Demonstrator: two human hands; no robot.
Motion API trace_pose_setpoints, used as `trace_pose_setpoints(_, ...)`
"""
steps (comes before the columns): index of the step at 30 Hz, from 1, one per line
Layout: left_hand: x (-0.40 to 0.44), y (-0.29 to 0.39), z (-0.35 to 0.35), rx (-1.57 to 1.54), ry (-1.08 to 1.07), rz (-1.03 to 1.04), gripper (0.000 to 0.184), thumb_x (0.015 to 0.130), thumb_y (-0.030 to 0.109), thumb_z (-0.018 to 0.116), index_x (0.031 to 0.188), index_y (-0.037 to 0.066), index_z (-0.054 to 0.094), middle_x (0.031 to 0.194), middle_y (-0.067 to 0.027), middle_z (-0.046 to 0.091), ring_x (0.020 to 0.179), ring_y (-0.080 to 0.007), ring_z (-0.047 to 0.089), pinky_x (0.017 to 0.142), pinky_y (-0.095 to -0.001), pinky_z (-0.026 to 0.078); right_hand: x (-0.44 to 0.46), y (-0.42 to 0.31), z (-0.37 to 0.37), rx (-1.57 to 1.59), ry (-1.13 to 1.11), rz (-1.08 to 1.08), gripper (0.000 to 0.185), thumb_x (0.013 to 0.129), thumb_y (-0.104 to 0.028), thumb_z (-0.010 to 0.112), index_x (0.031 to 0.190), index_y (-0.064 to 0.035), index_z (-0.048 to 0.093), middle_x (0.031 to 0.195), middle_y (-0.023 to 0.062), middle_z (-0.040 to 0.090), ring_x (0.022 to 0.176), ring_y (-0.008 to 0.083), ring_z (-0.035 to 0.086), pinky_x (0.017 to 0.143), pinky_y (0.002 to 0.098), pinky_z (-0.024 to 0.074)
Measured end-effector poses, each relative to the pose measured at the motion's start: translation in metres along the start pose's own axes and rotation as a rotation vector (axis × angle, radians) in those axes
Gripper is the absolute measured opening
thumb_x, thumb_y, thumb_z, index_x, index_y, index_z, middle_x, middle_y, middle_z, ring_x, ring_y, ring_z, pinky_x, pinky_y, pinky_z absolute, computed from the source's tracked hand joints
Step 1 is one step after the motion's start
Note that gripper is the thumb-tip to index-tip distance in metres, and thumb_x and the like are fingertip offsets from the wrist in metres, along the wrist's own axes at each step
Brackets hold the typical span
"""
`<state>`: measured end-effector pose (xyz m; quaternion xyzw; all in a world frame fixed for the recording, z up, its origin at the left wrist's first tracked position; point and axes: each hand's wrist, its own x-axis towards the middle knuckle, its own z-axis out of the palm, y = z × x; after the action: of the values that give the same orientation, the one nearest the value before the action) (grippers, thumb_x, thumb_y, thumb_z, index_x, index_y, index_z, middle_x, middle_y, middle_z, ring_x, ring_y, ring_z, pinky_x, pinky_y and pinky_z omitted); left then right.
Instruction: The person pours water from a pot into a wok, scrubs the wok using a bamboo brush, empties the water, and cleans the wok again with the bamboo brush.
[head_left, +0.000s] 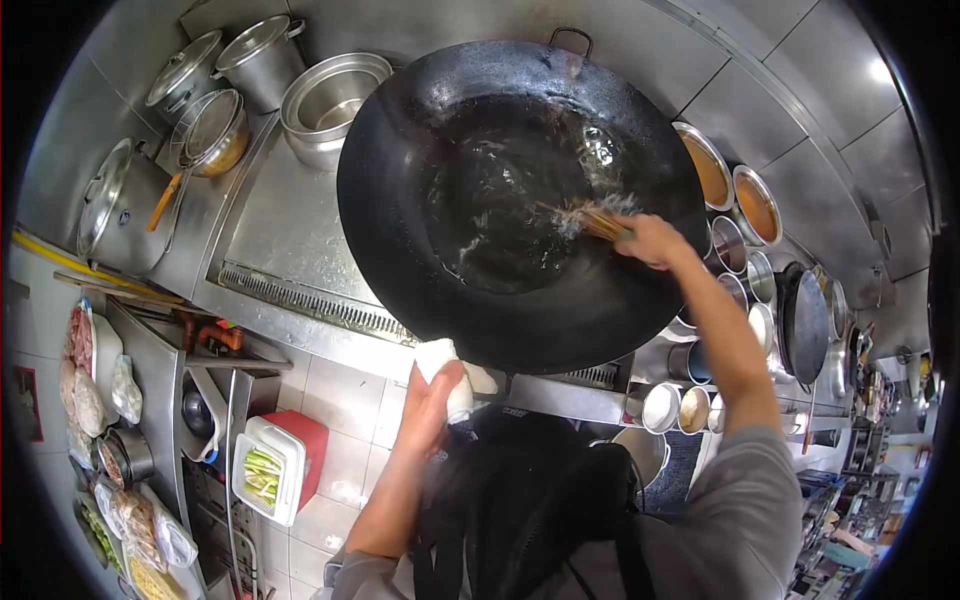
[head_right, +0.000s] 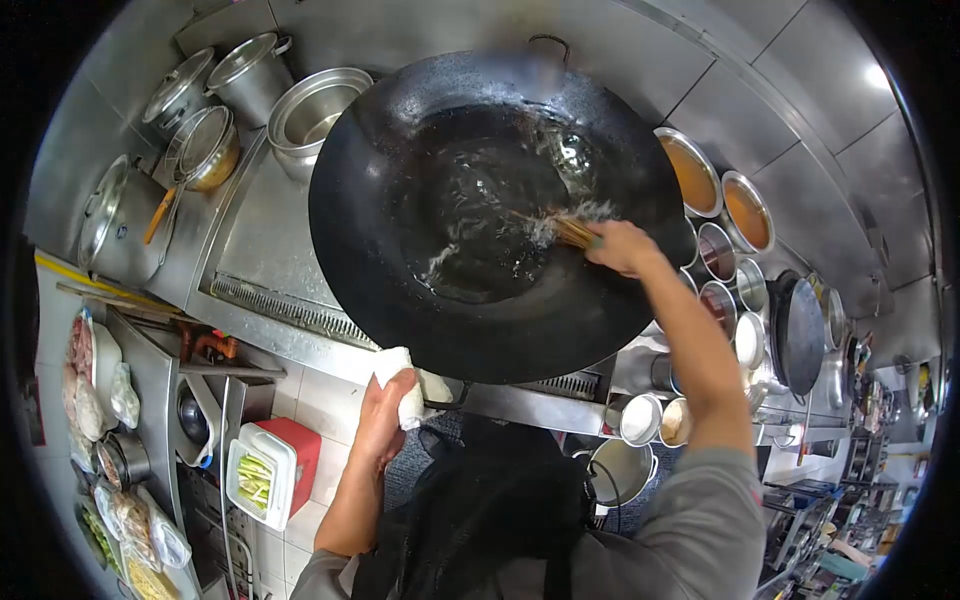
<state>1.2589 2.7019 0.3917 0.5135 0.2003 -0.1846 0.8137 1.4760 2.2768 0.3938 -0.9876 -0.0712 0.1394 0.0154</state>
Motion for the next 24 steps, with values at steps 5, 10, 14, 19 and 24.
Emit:
trace_pose_setpoints(5, -0.016, -0.007, -0.001, 0.372, 0.067, 0.341, 0.068, 0.107, 0.037, 0.056, 0.153, -0.006, 0.031, 0.137, -0.0180, 0.053, 0.124, -0.0220, 0.052, 0.109, -0.0338, 0.039, 0.037, -0.128, 0.041, 0.126, -0.005, 0.196, 0.057, 0.092, -0.039, 0.068, 0.142, -0.0156, 0.055, 0.122, 0.0270, 0.068, 0.116, 0.0471, 0.064, 0.101, 0.0527, 0.0529)
trace_pose_setpoints(10, -0.041, -0.008, -0.015, 0.930, 0.218, 0.756, 0.078, 0.092, 0.026, 0.073, 0.153, -0.005, 0.035, 0.149, -0.0269, 0.033, 0.136, -0.0432, 0.039, 0.113, -0.0498, 0.035, -0.060, -0.132, -0.009, 0.211, -0.242, 0.105, 0.064, 0.093, -0.035, 0.066, 0.152, -0.0203, 0.048, 0.123, 0.0267, 0.069, 0.116, 0.0453, 0.066, 0.103, 0.0538, 0.0524)
trace_pose_setpoints(14, -0.036, 0.015, -0.007, 1.433, -0.012, 0.851, 0.064, 0.072, 0.015, 0.086, 0.133, 0.021, 0.068, 0.147, -0.0216, 0.039, 0.129, -0.0427, 0.042, 0.107, -0.0504, 0.040, -0.124, -0.059, -0.054, -0.139, -0.311, 0.230, 0.066, 0.090, -0.037, 0.072, 0.151, -0.0202, 0.052, 0.111, 0.0270, 0.072, 0.109, 0.0421, 0.069, 0.097, 0.0504, 0.0554)
trace_pose_setpoints(19, -0.011, 0.029, 0.002, 1.645, -0.079, 1.019, 0.048, 0.067, 0.014, 0.076, 0.114, 0.027, 0.072, 0.133, -0.0050, 0.052, 0.117, -0.0309, 0.048, 0.093, -0.0454, 0.038, -0.032, 0.046, -0.078, -0.439, 0.061, 0.390, 0.061, 0.092, -0.023, 0.068, 0.148, -0.0140, 0.046, 0.107, 0.0258, 0.072, 0.102, 0.0416, 0.072, 0.087, 0.0520, 0.0596)
trace_pose_setpoints(24, -0.006, 0.028, 0.005, 1.573, -0.091, 0.902, 0.061, 0.049, 0.008, 0.081, 0.106, 0.023, 0.067, 0.120, -0.0064, 0.056, 0.115, -0.0352, 0.050, 0.090, -0.0514, 0.039, 0.195, 0.047, -0.035, -0.094, 0.298, 0.454, 0.053, 0.097, -0.026, 0.061, 0.145, -0.0092, 0.045, 0.118, 0.0261, 0.070, 0.109, 0.0438, 0.070, 0.094, 0.0529, 0.0568)
